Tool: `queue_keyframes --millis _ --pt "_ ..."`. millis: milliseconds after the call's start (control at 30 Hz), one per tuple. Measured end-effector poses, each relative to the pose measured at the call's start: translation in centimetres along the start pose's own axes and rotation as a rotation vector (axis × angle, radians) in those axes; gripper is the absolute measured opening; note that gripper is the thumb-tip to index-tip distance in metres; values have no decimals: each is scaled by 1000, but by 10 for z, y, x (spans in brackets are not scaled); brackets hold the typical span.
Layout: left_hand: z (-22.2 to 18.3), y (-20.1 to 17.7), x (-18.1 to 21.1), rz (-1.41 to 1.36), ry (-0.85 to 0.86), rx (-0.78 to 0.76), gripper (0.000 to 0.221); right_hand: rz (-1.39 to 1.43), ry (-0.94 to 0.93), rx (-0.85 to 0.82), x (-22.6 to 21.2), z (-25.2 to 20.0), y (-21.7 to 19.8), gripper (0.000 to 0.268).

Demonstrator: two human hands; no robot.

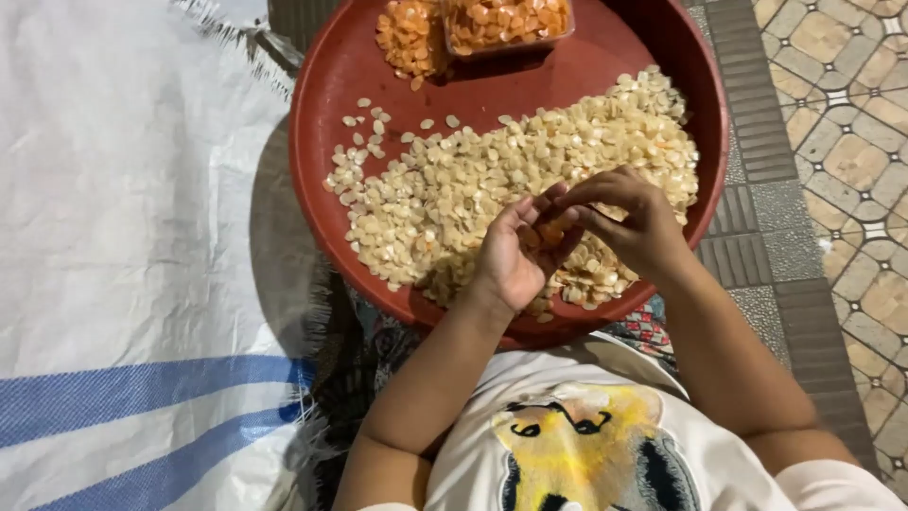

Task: Sorting crackers by hand to remove discolored or specific pieces from a large batch

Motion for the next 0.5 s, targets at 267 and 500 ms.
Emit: queue_keyframes --millis 267,500 --pt "12 21 87 -46 126 288 31 -140 145 96 22 -28 -54 22" --pt "78 44 269 162 629 666 15 125 503 370 70 -104 -120 24"
Point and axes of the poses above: each hand's wrist, its own z-axis towards the middle knuckle, its own y-axis out of the palm, x = y × z, the point moved 7 cm from there along z, towards the middle knuckle, and after that the axes turned 11 degrees about x, right-handed, at the moved point
